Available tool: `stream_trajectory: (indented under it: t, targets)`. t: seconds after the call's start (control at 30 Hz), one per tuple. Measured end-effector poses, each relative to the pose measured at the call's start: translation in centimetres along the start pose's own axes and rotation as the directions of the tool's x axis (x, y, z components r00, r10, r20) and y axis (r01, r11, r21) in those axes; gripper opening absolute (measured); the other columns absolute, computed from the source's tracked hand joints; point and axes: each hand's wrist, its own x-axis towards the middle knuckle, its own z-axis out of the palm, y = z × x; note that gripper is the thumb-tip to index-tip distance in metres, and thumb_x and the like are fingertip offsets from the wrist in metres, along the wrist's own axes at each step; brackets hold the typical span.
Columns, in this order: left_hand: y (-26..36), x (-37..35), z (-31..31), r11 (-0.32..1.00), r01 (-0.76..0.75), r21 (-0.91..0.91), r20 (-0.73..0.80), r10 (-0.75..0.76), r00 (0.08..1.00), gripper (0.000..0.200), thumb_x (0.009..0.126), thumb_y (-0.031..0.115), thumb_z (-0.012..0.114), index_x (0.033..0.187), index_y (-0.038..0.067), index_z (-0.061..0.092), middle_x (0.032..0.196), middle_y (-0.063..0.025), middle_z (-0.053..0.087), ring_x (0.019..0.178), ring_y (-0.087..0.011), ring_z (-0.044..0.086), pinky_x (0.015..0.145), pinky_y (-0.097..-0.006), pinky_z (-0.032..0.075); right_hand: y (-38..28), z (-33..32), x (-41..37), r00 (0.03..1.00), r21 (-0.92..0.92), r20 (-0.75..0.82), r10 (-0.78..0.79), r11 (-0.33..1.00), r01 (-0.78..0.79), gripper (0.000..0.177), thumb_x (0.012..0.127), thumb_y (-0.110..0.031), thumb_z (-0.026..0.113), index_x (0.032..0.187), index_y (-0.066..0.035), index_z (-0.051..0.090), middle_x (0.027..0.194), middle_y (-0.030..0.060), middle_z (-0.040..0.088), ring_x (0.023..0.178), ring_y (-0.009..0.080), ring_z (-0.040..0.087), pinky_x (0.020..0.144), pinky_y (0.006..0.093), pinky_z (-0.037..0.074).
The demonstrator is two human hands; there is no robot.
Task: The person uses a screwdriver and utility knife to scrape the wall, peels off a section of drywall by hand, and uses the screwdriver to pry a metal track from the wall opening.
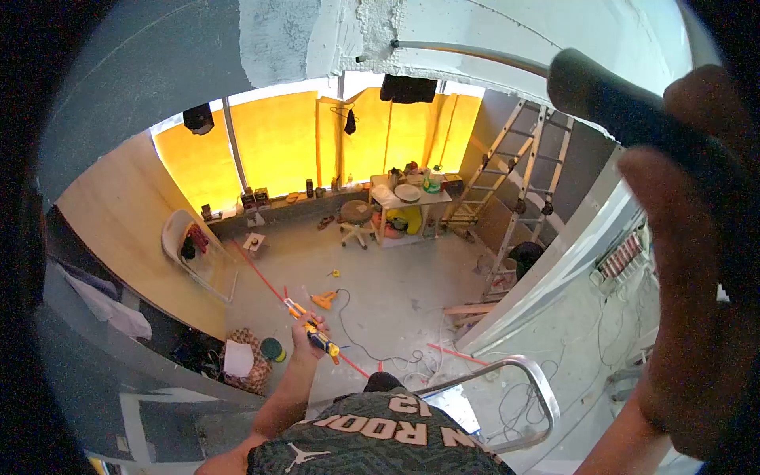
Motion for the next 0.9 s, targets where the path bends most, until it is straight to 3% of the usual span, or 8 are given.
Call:
stream_trajectory:
  t: [0.2, 0.37, 0.5, 0.57, 0.63, 0.7, 0.73, 0.9]
  targets:
    - [-2.1, 0.3, 4.1, 0.981, 0.194, -0.021, 0.204, -0.186, 0.961, 0.014, 0.086, 0.02, 0.061, 0.083, 0.011, 0.051, 0.075, -0.0024, 0.052, 0.064, -0.0133, 0.053, 0.052, -0.0267, 0.045, -0.9, -0.2, 0.3, 0.991, -0.018, 0.051, 0.121, 0.993, -0.12, 0.038, 0.092, -0.04, 0.059, 0.095, -0.004, 0.069, 0.082, 0.009, 0.071, 0.068, 0.0192, 0.067, 0.058, 0.0325, 0.05]
    - [-3.9, -0.9, 9.7, 0.947, 0.32, -0.044, 0.326, -0.289, 0.9, 0.014, 0.094, 0.021, 0.059, 0.091, 0.007, 0.056, 0.079, -0.004, 0.056, 0.065, -0.0135, 0.054, 0.056, -0.0252, 0.047, -2.8, -2.3, 2.9, 0.813, -0.049, 0.211, 0.543, 0.837, -0.546, 0.041, 0.092, -0.044, 0.058, 0.093, -0.004, 0.07, 0.082, 0.0091, 0.072, 0.067, 0.02, 0.067, 0.056, 0.0334, 0.051]
    - [-4.0, -3.6, 16.7, 0.948, 0.312, -0.063, 0.398, -0.263, 0.879, 0.01, 0.097, 0.017, 0.057, 0.094, 0.007, 0.058, 0.077, -0.0033, 0.058, 0.067, -0.0126, 0.057, 0.055, -0.0245, 0.049, 0.1, -0.2, 0.1, 0.999, 0.07, -0.021, -0.047, 0.996, 0.049, 0.027, 0.086, -0.035, 0.071, 0.089, -0.008, 0.069, 0.083, 0.0039, 0.069, 0.063, 0.0183, 0.062, 0.053, 0.0309, 0.046]
    - [-4.2, -4.3, 19.4, 0.955, 0.293, -0.053, 0.437, -0.241, 0.866, 0.01, 0.098, 0.018, 0.058, 0.095, 0.008, 0.059, 0.078, -0.0026, 0.059, 0.067, -0.0123, 0.057, 0.054, -0.0249, 0.049, 3.4, 1.1, 1.9, 0.898, 0.154, -0.183, -0.4, 0.891, 0.428, 0.022, 0.08, -0.025, 0.078, 0.09, -0.007, 0.07, 0.083, 0.0015, 0.067, 0.065, 0.017, 0.058, 0.055, 0.0293, 0.045]
    - [-4.3, -4.7, 21.7, 0.971, 0.236, -0.045, 0.496, -0.183, 0.849, 0.01, 0.098, 0.018, 0.058, 0.094, 0.009, 0.06, 0.08, -0.0009, 0.061, 0.066, -0.0121, 0.059, 0.054, -0.0261, 0.051, 5.2, 2.0, 3.4, 0.667, 0.115, -0.342, -0.662, 0.675, 0.729, 0.025, 0.077, -0.022, 0.082, 0.092, -0.006, 0.07, 0.084, 0.001, 0.065, 0.069, 0.0166, 0.056, 0.058, 0.0284, 0.045]
    - [-4.3, -5.7, 24.3, 0.977, 0.206, -0.048, 0.544, -0.148, 0.826, 0.01, 0.098, 0.018, 0.058, 0.093, 0.009, 0.06, 0.08, -0.0012, 0.062, 0.066, -0.0122, 0.059, 0.054, -0.0266, 0.052, 4.3, 1.8, 3.1, 0.517, 0.058, -0.421, -0.745, 0.547, 0.835, 0.028, 0.077, -0.024, 0.082, 0.094, -0.005, 0.07, 0.084, 0.0017, 0.065, 0.072, 0.0169, 0.056, 0.059, 0.0283, 0.045]
    - [-4.2, -6.0, 25.5, 0.983, 0.175, -0.054, 0.591, -0.11, 0.799, 0.01, 0.098, 0.017, 0.058, 0.093, 0.01, 0.061, 0.08, -0.0015, 0.063, 0.066, -0.0123, 0.059, 0.054, -0.0271, 0.053, 4.4, 1.7, 2.7, 0.543, 0.06, -0.396, -0.74, 0.569, 0.82, 0.028, 0.078, -0.024, 0.082, 0.095, -0.006, 0.069, 0.085, 0.0018, 0.065, 0.072, 0.0169, 0.056, 0.059, 0.0282, 0.045]
    - [-3.4, -6.9, 30.6, 0.984, 0.143, -0.107, 0.656, -0.038, 0.754, 0.013, 0.099, 0.019, 0.057, 0.09, 0.01, 0.058, 0.079, -0.002, 0.063, 0.065, -0.012, 0.059, 0.058, -0.0271, 0.054, 2.4, 0.4, -0.4, 0.882, 0.061, -0.187, -0.433, 0.891, 0.45, 0.029, 0.08, -0.025, 0.079, 0.098, -0.006, 0.068, 0.086, 0.0027, 0.065, 0.072, 0.0169, 0.057, 0.059, 0.0282, 0.046]
